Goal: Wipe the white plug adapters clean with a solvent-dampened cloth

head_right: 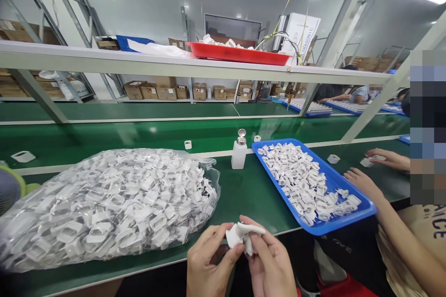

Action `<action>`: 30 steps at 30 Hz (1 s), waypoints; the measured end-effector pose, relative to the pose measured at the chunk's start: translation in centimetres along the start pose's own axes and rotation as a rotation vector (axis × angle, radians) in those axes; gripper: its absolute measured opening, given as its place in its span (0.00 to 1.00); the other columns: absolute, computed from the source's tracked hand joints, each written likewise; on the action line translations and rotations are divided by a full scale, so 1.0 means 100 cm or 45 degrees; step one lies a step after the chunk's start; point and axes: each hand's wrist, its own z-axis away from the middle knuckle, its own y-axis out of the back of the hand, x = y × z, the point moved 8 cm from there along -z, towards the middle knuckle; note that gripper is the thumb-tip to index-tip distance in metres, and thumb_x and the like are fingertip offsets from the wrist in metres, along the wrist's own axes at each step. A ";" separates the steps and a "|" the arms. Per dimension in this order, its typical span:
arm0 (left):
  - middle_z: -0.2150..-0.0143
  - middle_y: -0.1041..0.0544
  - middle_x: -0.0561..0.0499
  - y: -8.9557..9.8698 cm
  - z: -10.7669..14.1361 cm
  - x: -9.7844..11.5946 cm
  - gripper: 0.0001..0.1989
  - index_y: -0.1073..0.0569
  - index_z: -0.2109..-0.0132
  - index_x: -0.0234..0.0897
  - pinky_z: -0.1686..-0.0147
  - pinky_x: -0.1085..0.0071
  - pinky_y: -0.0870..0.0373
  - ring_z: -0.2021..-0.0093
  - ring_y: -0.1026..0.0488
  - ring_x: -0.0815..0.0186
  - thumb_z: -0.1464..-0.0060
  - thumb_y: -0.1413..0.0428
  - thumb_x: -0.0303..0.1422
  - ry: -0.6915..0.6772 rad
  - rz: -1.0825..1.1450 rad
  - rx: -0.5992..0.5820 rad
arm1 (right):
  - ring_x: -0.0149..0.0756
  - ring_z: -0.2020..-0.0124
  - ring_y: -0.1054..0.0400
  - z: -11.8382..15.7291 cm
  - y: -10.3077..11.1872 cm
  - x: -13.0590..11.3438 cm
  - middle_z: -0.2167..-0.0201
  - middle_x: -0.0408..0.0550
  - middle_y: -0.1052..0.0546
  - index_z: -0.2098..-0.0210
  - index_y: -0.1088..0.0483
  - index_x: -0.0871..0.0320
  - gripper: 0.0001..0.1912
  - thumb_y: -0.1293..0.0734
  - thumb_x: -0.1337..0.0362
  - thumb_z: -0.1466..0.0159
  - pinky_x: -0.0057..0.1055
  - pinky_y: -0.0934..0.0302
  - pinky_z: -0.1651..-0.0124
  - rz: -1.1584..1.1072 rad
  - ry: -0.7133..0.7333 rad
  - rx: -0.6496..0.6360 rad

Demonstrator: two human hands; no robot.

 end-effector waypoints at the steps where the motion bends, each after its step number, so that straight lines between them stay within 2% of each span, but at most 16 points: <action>1: 0.62 0.21 0.48 -0.001 0.000 -0.002 0.11 0.17 0.53 0.41 0.69 0.78 0.22 0.67 0.22 0.66 0.43 0.36 0.37 0.027 0.023 -0.006 | 0.47 0.61 0.20 0.000 0.002 -0.003 0.60 0.57 0.16 0.56 0.17 0.57 0.19 0.22 0.54 0.43 0.37 0.25 0.57 0.003 0.026 0.039; 4: 0.62 0.22 0.48 0.002 0.001 -0.008 0.11 0.17 0.53 0.40 0.69 0.77 0.21 0.67 0.22 0.66 0.43 0.36 0.37 0.085 0.065 0.020 | 0.43 0.64 0.22 0.009 0.014 -0.025 0.63 0.51 0.16 0.54 0.18 0.57 0.18 0.24 0.54 0.40 0.31 0.26 0.61 0.290 0.346 0.258; 6: 0.61 0.22 0.47 0.006 0.001 -0.008 0.12 0.17 0.53 0.39 0.69 0.77 0.20 0.67 0.22 0.66 0.43 0.35 0.36 0.083 0.070 0.053 | 0.41 0.63 0.23 0.022 0.006 -0.044 0.63 0.49 0.18 0.52 0.18 0.56 0.16 0.28 0.56 0.36 0.27 0.28 0.60 0.697 0.664 0.258; 9: 0.62 0.21 0.47 0.010 0.001 -0.004 0.10 0.17 0.54 0.38 0.70 0.77 0.21 0.68 0.22 0.66 0.42 0.36 0.35 0.027 0.069 0.098 | 0.37 0.61 0.26 0.039 -0.023 -0.053 0.62 0.48 0.21 0.45 0.21 0.50 0.17 0.36 0.63 0.30 0.26 0.31 0.54 1.130 1.031 -0.055; 12: 0.62 0.21 0.46 0.014 0.002 0.000 0.10 0.18 0.53 0.38 0.69 0.76 0.20 0.67 0.21 0.64 0.40 0.39 0.35 -0.063 0.023 0.161 | 0.34 0.60 0.25 0.048 -0.036 -0.051 0.59 0.47 0.21 0.36 0.31 0.47 0.25 0.38 0.71 0.30 0.25 0.31 0.52 1.335 1.221 -0.323; 14: 0.60 0.19 0.46 0.016 0.004 0.004 0.11 0.18 0.50 0.39 0.67 0.75 0.20 0.65 0.20 0.64 0.39 0.39 0.33 -0.168 -0.046 0.185 | 0.33 0.60 0.24 0.048 -0.037 -0.050 0.59 0.47 0.20 0.35 0.31 0.47 0.27 0.37 0.73 0.31 0.23 0.30 0.53 1.435 1.254 -0.409; 15: 0.60 0.19 0.46 0.016 0.005 0.006 0.12 0.19 0.49 0.40 0.65 0.75 0.20 0.65 0.19 0.64 0.39 0.39 0.33 -0.239 -0.096 0.187 | 0.34 0.60 0.24 0.047 -0.035 -0.053 0.58 0.47 0.20 0.36 0.30 0.48 0.26 0.38 0.73 0.31 0.24 0.30 0.54 1.464 1.254 -0.380; 16: 0.60 0.18 0.46 0.015 0.007 0.010 0.13 0.19 0.48 0.40 0.63 0.74 0.20 0.64 0.19 0.63 0.39 0.39 0.32 -0.322 -0.154 0.181 | 0.35 0.59 0.24 0.045 -0.030 -0.057 0.57 0.48 0.20 0.38 0.28 0.49 0.24 0.38 0.72 0.30 0.25 0.31 0.54 1.488 1.255 -0.280; 19: 0.57 0.18 0.44 0.010 0.013 0.023 0.20 0.24 0.40 0.41 0.58 0.70 0.20 0.59 0.20 0.60 0.39 0.40 0.26 -0.593 -0.316 0.118 | 0.37 0.56 0.25 0.046 -0.016 -0.075 0.53 0.51 0.21 0.39 0.26 0.52 0.20 0.36 0.68 0.29 0.27 0.33 0.52 1.571 1.309 0.156; 20: 0.56 0.18 0.43 0.006 0.014 0.027 0.24 0.27 0.37 0.40 0.57 0.68 0.21 0.57 0.20 0.59 0.39 0.41 0.22 -0.671 -0.349 0.065 | 0.37 0.57 0.25 0.047 -0.017 -0.077 0.53 0.51 0.21 0.39 0.27 0.52 0.21 0.36 0.68 0.29 0.26 0.34 0.53 1.606 1.337 0.195; 21: 0.55 0.19 0.42 0.003 0.015 0.030 0.27 0.30 0.35 0.40 0.57 0.67 0.21 0.56 0.21 0.59 0.40 0.42 0.19 -0.733 -0.365 0.011 | 0.36 0.58 0.25 0.048 -0.022 -0.076 0.53 0.50 0.21 0.38 0.28 0.51 0.21 0.36 0.68 0.30 0.26 0.33 0.54 1.626 1.357 0.152; 23: 0.56 0.19 0.42 -0.002 0.016 0.033 0.29 0.32 0.33 0.38 0.57 0.66 0.20 0.56 0.21 0.58 0.40 0.45 0.16 -0.800 -0.368 -0.035 | 0.36 0.59 0.24 0.048 -0.035 -0.068 0.53 0.49 0.21 0.36 0.30 0.50 0.23 0.37 0.69 0.29 0.26 0.31 0.54 1.604 1.355 -0.090; 25: 0.56 0.20 0.42 -0.001 0.017 0.034 0.27 0.30 0.35 0.37 0.58 0.65 0.20 0.56 0.21 0.58 0.39 0.48 0.16 -0.815 -0.329 0.019 | 0.37 0.59 0.24 0.049 -0.045 -0.059 0.53 0.50 0.20 0.34 0.33 0.49 0.26 0.38 0.71 0.30 0.27 0.29 0.55 1.557 1.321 -0.314; 26: 0.57 0.20 0.42 0.001 0.017 0.033 0.25 0.28 0.36 0.37 0.59 0.65 0.20 0.57 0.21 0.58 0.38 0.49 0.17 -0.810 -0.298 0.060 | 0.37 0.60 0.24 0.050 -0.047 -0.057 0.54 0.50 0.20 0.33 0.33 0.50 0.27 0.38 0.72 0.30 0.27 0.28 0.55 1.535 1.292 -0.371; 28: 0.58 0.19 0.43 0.003 0.019 0.029 0.22 0.26 0.39 0.38 0.59 0.65 0.20 0.59 0.20 0.59 0.37 0.48 0.19 -0.776 -0.247 0.104 | 0.34 0.63 0.25 0.051 -0.042 -0.058 0.59 0.49 0.20 0.36 0.29 0.50 0.24 0.38 0.71 0.30 0.25 0.29 0.57 1.484 1.205 -0.373; 30: 0.58 0.18 0.44 0.007 0.019 0.022 0.19 0.24 0.41 0.39 0.59 0.67 0.19 0.59 0.20 0.59 0.36 0.44 0.23 -0.681 -0.244 0.147 | 0.32 0.66 0.25 0.048 -0.027 -0.064 0.60 0.47 0.21 0.44 0.23 0.50 0.17 0.37 0.64 0.29 0.22 0.31 0.60 1.423 1.058 -0.231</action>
